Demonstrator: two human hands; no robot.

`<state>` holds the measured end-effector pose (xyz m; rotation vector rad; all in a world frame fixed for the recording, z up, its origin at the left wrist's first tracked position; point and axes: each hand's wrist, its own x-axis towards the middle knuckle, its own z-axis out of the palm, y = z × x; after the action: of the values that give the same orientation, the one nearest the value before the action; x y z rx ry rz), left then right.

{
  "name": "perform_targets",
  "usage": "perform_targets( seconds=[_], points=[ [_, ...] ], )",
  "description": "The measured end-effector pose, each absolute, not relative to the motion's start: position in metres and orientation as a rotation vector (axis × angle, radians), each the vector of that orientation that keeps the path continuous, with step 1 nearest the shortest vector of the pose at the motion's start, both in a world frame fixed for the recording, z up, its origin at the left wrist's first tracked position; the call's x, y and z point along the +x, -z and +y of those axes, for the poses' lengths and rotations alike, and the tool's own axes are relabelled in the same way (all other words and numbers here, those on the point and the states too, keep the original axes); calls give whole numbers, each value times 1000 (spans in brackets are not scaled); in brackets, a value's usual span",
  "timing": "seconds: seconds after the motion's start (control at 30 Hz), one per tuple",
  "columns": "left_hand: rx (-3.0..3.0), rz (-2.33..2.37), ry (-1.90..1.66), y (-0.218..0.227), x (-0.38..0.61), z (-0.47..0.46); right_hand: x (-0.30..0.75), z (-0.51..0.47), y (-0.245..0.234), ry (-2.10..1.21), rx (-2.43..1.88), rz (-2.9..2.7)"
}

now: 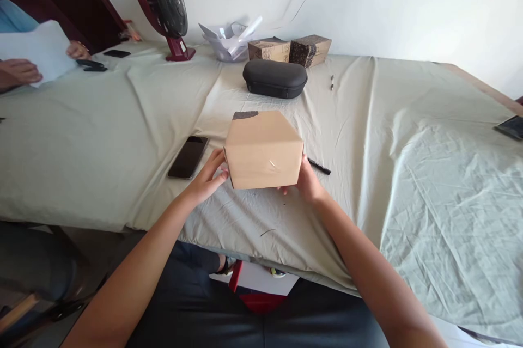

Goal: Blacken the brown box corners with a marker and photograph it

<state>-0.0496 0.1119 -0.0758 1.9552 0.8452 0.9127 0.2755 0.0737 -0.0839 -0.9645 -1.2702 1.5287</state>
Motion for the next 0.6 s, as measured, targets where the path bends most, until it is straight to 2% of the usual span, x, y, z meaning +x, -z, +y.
perform_targets(
  seconds=[0.2,0.4,0.5,0.6],
  points=[
    [2003,902,-840,69,-48,105,284,72,59,-1737,-1007,-1081],
    [2123,913,-893,75,-51,115,282,72,56,-1725,-1009,-1058],
    [2129,875,-1133,60,-51,114,278,74,60,-1706,-986,-1074],
    [1869,722,-1651,23,-54,95,275,75,64,-1680,-985,-1114]
  ],
)
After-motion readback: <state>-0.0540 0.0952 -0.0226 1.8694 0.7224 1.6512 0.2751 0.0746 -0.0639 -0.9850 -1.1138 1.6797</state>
